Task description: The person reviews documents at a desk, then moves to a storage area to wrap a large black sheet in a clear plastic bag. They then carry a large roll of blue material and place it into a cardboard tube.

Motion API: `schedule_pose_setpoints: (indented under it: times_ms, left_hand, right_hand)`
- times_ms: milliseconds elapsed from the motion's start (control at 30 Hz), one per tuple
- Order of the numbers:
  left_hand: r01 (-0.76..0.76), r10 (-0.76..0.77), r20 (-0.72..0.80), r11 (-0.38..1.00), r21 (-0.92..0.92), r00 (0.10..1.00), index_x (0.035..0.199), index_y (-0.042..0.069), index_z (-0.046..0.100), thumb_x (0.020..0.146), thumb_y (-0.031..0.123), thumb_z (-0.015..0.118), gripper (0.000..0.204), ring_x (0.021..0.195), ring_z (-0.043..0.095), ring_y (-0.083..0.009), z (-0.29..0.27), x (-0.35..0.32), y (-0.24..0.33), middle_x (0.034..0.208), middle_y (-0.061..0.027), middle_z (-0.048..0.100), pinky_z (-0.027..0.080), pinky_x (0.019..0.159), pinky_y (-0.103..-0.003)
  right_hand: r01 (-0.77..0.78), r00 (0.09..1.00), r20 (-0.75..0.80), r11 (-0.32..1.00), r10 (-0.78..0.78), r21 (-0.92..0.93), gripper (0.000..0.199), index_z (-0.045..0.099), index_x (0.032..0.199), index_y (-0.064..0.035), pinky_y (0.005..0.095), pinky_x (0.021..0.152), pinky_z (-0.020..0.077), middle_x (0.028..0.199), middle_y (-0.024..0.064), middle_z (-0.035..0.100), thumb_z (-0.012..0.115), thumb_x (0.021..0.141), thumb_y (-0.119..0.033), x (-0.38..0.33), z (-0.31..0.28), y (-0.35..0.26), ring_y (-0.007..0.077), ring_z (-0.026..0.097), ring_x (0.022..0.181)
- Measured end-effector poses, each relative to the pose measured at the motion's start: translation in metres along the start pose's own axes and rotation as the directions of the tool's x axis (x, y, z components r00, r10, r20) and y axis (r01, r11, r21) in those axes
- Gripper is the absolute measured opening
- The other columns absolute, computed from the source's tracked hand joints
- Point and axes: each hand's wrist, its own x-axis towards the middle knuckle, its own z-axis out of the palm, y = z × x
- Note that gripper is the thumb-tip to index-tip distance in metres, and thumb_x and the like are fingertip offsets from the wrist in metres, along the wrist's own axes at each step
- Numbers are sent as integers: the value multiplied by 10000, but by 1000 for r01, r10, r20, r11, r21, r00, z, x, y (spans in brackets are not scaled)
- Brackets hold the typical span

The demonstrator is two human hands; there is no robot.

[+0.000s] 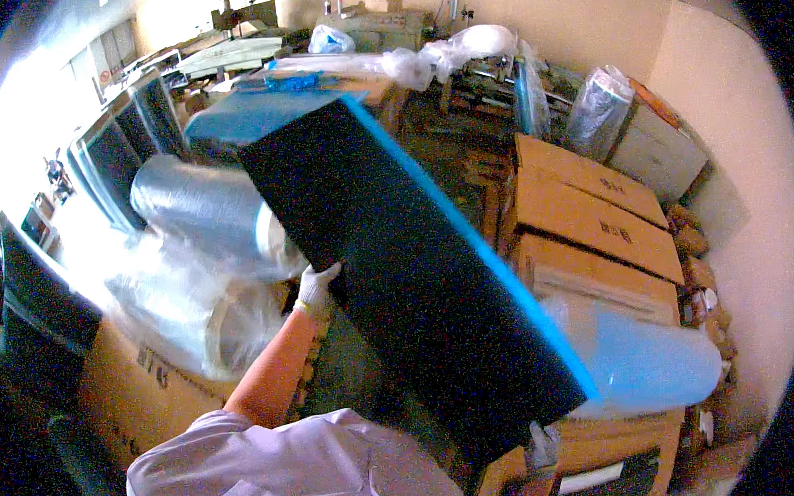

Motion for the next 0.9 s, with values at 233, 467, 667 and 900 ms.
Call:
schedule_pose_setpoints:
  times_ms: [233, 467, 667, 900]
  left_hand:
    - [-98, 95, -198, 995, -8, 976, 1167, 8, 593, 837, -22, 586, 331, 908, 646, -251, 1, 238, 34, 1084, -94, 660, 532, 822, -400]
    - [32, -53, -215, 994, -101, 975, 1061, -19, 573, 842, 69, 662, 251, 794, 650, -277, 61, 478, 19, 973, -111, 659, 545, 708, -426]
    - [241, -237, -47, 965, 108, 970, 1266, -51, 484, 790, 137, 749, 576, 922, 623, -230, 165, 712, -101, 1103, -111, 641, 531, 768, -396]
    - [-213, -270, 186, -73, 974, 945, 1164, 147, 617, 874, 278, 552, 325, 1033, 616, -306, 153, 943, -331, 1114, -86, 662, 452, 931, -392]
  right_hand:
    - [-221, 933, 325, 959, 155, 179, 445, 560, 1195, 11, 349, 848, 496, 1099, 103, 620, 610, 770, -107, 231, 196, -150, 232, 617, 931]
    - [-11, 945, 327, 996, -17, 84, 469, 589, 1185, 21, 368, 881, 455, 1102, 89, 639, 706, 796, -212, 493, 327, -182, 238, 600, 951]
    - [-4, 991, 133, 999, -2, 47, 460, 555, 1223, -13, 387, 853, 478, 1110, 100, 627, 663, 812, -189, 617, 330, -277, 247, 603, 942]
    - [-118, 992, 52, 989, 114, 91, 402, 563, 1178, 11, 396, 817, 518, 1054, 104, 640, 639, 805, -119, 709, 370, -367, 254, 623, 929]
